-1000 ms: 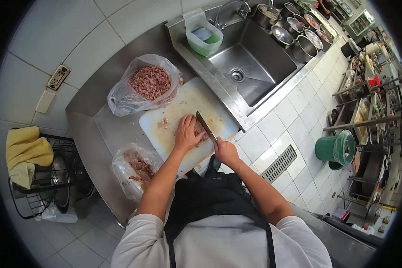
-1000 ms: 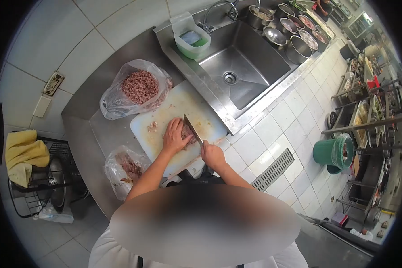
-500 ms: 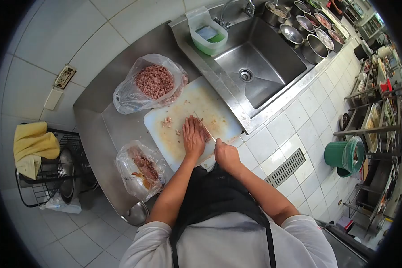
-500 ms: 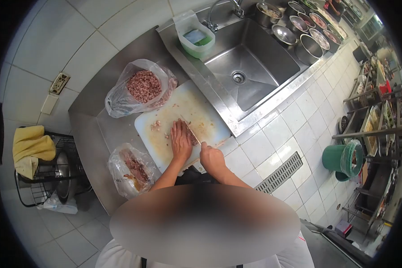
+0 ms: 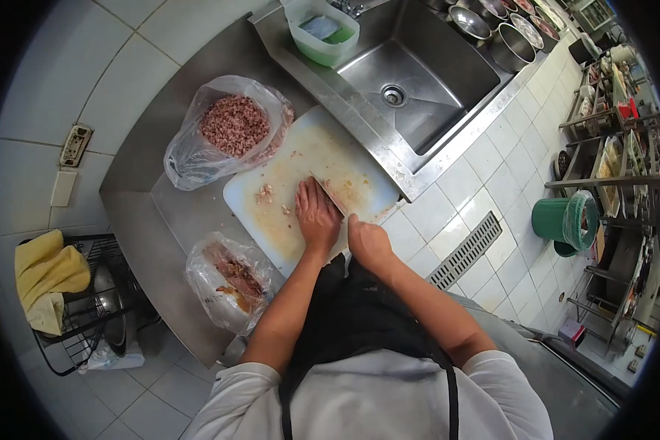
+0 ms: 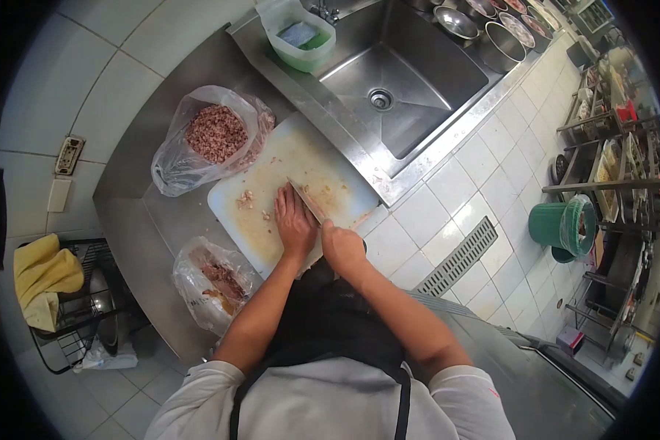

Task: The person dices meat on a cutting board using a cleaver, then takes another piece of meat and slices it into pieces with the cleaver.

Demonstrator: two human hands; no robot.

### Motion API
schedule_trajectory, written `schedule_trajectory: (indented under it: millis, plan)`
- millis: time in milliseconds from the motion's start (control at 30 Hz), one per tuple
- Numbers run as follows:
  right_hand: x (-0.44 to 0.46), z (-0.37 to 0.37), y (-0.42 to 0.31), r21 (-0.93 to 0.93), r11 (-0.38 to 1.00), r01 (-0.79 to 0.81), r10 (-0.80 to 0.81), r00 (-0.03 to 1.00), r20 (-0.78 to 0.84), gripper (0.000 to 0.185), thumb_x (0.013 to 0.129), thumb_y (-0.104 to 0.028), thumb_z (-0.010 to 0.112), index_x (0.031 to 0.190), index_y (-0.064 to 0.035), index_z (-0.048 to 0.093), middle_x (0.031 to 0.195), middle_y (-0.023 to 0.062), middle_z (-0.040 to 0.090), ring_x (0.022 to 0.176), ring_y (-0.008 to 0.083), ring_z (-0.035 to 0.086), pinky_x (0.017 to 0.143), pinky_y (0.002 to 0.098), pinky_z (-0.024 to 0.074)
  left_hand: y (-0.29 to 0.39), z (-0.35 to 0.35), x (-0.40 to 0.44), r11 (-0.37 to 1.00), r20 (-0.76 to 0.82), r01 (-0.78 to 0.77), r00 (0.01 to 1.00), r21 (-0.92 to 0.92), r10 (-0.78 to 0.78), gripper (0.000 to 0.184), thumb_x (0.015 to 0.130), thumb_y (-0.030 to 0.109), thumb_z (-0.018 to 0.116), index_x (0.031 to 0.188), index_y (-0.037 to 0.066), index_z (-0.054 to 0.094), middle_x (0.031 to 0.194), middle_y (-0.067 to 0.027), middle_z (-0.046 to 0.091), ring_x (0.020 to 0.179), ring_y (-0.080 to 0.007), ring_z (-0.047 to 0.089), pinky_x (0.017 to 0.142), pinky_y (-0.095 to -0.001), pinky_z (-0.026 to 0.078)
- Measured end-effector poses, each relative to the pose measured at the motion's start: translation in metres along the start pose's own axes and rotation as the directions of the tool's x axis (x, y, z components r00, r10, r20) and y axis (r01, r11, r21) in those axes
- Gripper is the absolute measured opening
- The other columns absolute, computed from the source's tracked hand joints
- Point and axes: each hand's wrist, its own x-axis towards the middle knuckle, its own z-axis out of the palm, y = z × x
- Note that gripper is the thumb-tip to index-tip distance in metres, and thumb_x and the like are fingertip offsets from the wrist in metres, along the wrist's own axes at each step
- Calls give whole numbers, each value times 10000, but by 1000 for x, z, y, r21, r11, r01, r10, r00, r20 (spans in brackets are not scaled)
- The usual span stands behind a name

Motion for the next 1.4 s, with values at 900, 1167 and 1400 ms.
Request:
schedule_trajectory:
  millis: [900, 1167, 1400]
  plan:
    - [32, 23, 23, 245, 969, 19, 0, 997, -77, 166, 953, -124, 554, 969, 30, 614, 828, 287, 720, 800, 442, 741, 714, 525, 599, 11, -7, -8, 998, 3, 23, 1000, 67, -23, 624, 1021, 260, 521, 1552, -51, 418, 1663, -208, 356, 1570, -393, 260, 1277, -561, 171]
    - [21, 23, 16, 146, 989, 35, -26, 997, -66, 175, 971, -117, 522, 972, 56, 554, 780, 289, 707, 723, 441, 732, 647, 532, 590, 14, -3, -5, 993, 6, 68, 998, 92, -69, 598, 1034, 250, 483, 1554, -41, 428, 1674, -178, 349, 1582, -366, 241, 1281, -563, 160]
    - [4, 24, 21, 159, 987, 2, 7, 999, -53, 164, 969, -115, 513, 938, 42, 547, 740, 284, 701, 706, 442, 728, 635, 542, 586, 15, -5, -5, 992, 32, 83, 996, 94, -87, 610, 1024, 247, 500, 1560, -33, 421, 1688, -171, 323, 1591, -356, 221, 1290, -560, 140]
